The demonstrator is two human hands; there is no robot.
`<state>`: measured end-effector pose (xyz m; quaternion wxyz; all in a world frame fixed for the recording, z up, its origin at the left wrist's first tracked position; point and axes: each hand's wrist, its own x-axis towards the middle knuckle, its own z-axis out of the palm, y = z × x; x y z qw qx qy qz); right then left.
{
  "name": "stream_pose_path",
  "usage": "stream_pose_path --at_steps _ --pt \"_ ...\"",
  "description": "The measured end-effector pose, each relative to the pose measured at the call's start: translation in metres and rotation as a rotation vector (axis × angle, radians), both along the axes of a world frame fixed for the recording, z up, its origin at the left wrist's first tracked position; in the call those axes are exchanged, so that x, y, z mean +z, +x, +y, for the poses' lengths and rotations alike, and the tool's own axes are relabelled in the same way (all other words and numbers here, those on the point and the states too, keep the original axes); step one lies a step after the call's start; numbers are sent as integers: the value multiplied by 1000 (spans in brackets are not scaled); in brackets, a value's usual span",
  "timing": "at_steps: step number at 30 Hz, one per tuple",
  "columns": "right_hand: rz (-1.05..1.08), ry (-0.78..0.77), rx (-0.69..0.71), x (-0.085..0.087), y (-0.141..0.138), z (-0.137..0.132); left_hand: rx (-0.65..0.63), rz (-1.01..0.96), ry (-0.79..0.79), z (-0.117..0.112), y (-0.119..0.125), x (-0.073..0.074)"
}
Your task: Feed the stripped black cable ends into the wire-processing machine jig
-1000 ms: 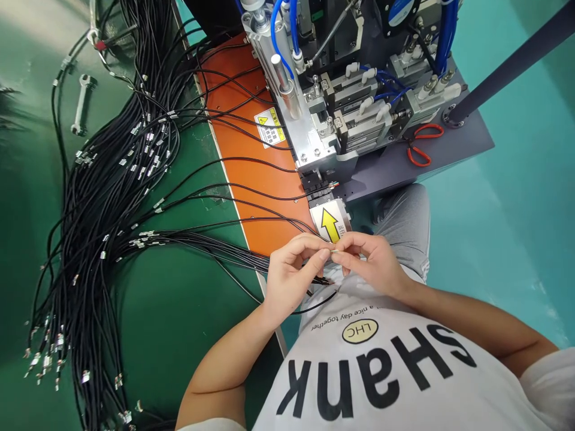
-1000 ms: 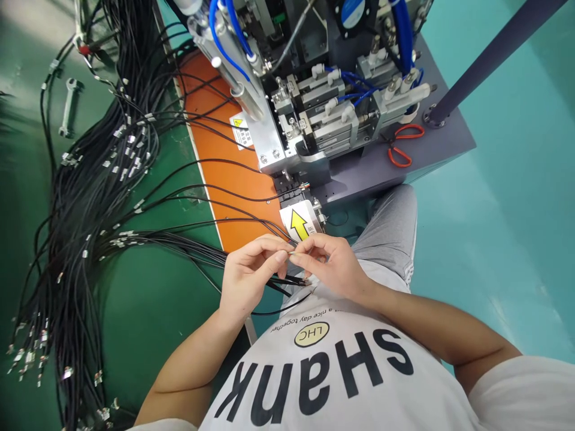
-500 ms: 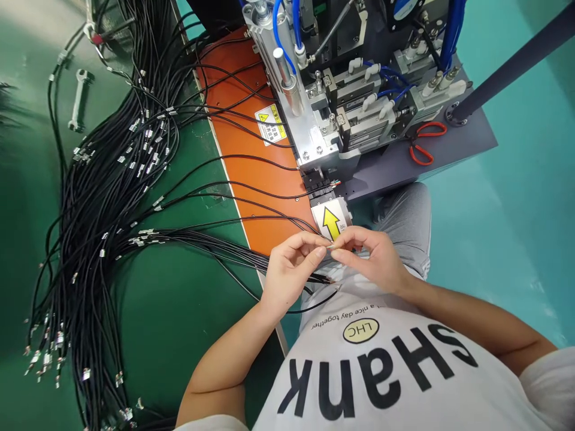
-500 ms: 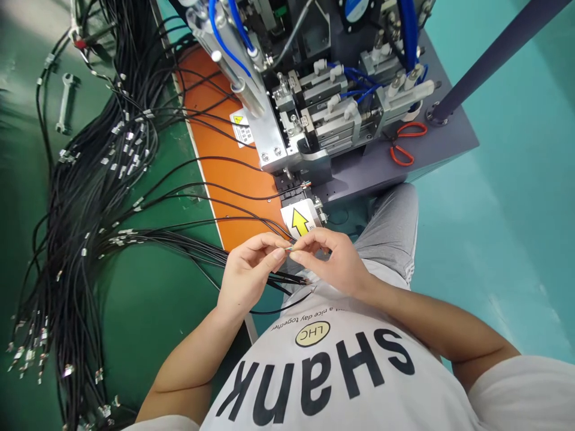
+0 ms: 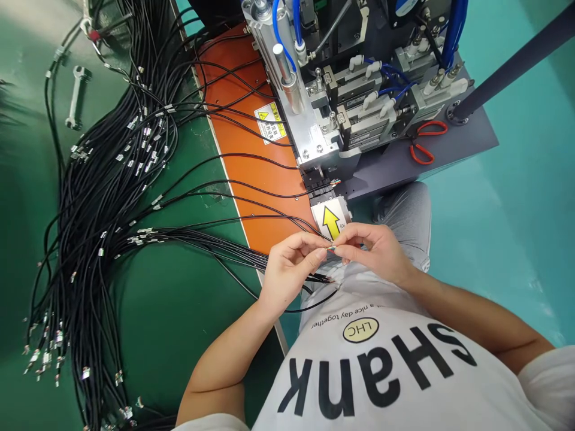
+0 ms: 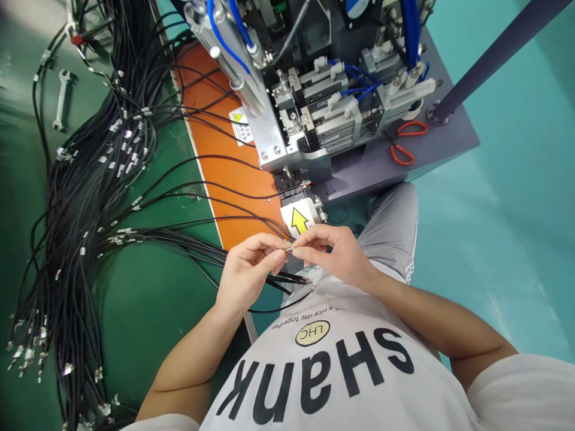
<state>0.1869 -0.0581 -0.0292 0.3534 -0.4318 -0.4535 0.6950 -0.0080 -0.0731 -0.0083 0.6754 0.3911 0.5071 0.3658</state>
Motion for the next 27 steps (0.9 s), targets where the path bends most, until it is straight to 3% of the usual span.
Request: stream_pose_path --at_steps 7,17,27 --pt "151 -145 116 -8 2 2 -32 -21 -15 2 0 1" --pt "55 99 -24 -13 -6 -7 -18 -98 -16 3 1 2" --pt "58 74 -26 -13 -4 -4 -8 -62 -21 3 3 3"
